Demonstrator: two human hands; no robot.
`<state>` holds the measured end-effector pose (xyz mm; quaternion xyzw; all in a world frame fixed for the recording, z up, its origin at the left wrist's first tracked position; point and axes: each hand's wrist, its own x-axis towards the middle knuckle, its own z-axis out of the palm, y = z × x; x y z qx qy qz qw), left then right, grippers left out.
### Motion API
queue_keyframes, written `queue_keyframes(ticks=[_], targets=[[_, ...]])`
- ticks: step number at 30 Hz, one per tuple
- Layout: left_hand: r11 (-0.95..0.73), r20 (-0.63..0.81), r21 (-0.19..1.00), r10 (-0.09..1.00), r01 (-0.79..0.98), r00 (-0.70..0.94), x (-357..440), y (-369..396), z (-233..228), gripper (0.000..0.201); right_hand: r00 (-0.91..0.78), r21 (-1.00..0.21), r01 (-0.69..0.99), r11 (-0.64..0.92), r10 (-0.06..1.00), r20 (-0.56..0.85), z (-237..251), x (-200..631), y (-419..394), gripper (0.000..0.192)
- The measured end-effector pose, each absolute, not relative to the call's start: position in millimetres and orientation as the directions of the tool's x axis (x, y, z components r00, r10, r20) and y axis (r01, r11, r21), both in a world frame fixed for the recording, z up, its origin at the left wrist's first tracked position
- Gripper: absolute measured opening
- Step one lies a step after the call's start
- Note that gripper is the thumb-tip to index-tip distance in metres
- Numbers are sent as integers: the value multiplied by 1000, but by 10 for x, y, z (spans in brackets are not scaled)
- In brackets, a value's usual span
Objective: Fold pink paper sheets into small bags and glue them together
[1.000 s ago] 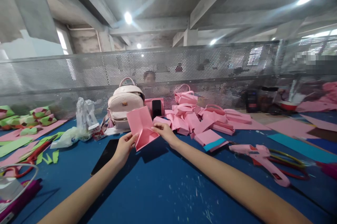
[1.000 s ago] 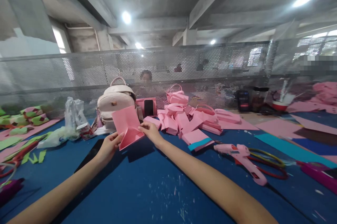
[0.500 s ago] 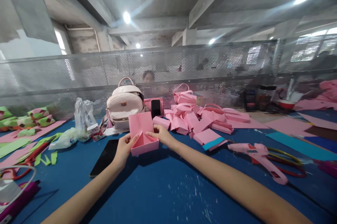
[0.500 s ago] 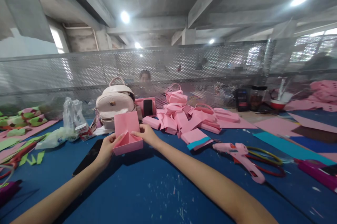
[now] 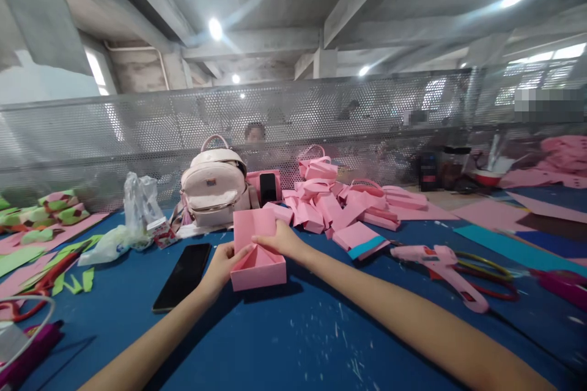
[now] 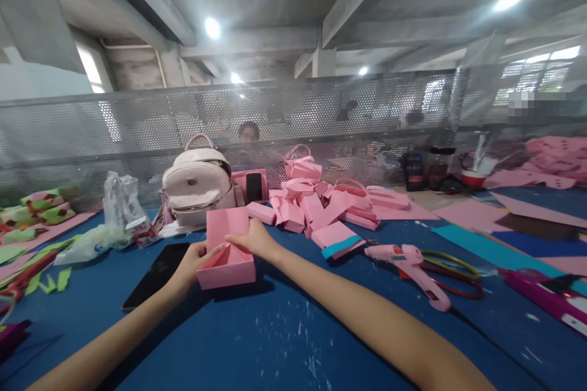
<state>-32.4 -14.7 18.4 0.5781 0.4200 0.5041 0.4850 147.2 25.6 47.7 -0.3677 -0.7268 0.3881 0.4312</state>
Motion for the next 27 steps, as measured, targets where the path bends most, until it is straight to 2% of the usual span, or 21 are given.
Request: queue_keyframes(ticks=[4, 8, 14, 19, 27], targets=[[-107, 104, 994, 949, -7, 297, -270, -272, 282, 62, -323, -818, 338, 465, 874, 364, 541, 1678, 81, 30], [-90, 65, 995, 911, 43, 408, -212, -346, 372, 53, -327, -731, 469, 496, 866, 379, 639, 1821, -110, 17], [-187, 148, 974, 952, 126, 267, -132, -378, 346, 34, -384, -631, 540, 557, 830, 405, 718, 1771, -267, 17], [-295, 277, 942, 952, 161, 129, -133, -390, 359, 45, -427, -604, 531, 594, 803, 415, 729, 1694, -299, 19], [-339, 316, 920, 938, 195, 142, -164, -363, 357, 41, -444, -629, 540, 559, 824, 352, 714, 1680, -239, 18]])
